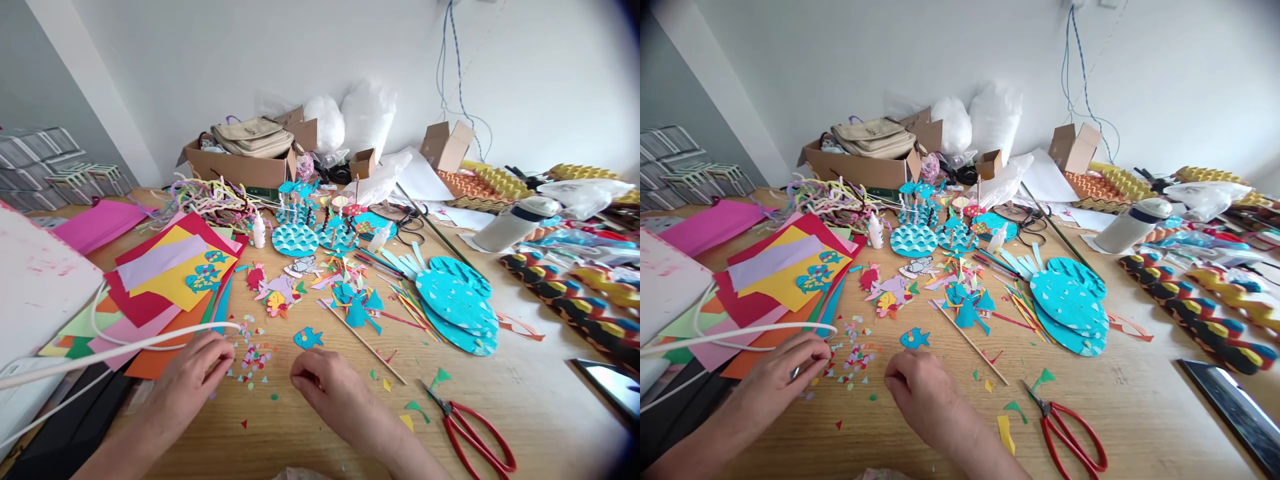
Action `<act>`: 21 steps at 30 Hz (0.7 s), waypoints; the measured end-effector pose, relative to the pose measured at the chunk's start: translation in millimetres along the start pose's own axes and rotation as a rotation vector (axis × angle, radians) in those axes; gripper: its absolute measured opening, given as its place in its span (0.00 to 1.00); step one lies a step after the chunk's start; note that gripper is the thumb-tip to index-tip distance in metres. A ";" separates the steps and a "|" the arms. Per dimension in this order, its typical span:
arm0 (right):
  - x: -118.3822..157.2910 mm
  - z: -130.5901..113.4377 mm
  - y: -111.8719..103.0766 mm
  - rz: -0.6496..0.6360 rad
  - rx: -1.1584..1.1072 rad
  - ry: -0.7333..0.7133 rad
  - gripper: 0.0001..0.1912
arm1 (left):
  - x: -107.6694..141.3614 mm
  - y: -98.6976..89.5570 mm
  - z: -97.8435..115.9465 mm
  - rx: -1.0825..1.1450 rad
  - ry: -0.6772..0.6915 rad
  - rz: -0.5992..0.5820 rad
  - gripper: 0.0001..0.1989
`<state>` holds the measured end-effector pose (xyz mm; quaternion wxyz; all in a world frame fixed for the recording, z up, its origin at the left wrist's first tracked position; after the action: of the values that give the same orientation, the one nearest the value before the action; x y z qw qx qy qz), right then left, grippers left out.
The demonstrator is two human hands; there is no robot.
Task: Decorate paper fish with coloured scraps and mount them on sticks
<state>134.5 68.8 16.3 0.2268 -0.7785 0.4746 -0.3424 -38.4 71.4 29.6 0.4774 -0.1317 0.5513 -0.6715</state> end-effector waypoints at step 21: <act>-21.5 8.3 -0.1 0.161 -0.488 0.108 0.06 | -47.4 17.4 51.6 0.152 0.117 0.218 0.07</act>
<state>134.0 88.3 4.1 0.0331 -0.7506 0.6150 -0.2394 30.6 78.0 49.6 0.5231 0.0048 0.5367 -0.6620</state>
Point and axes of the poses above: each hand's wrist, its own x-axis away from the middle knuckle, its own y-axis out of the palm, z = x × y, the point moved 8 cm from there along -x, towards the middle knuckle, and after that the axes turned 14 degrees about y, right-handed, at the moved point
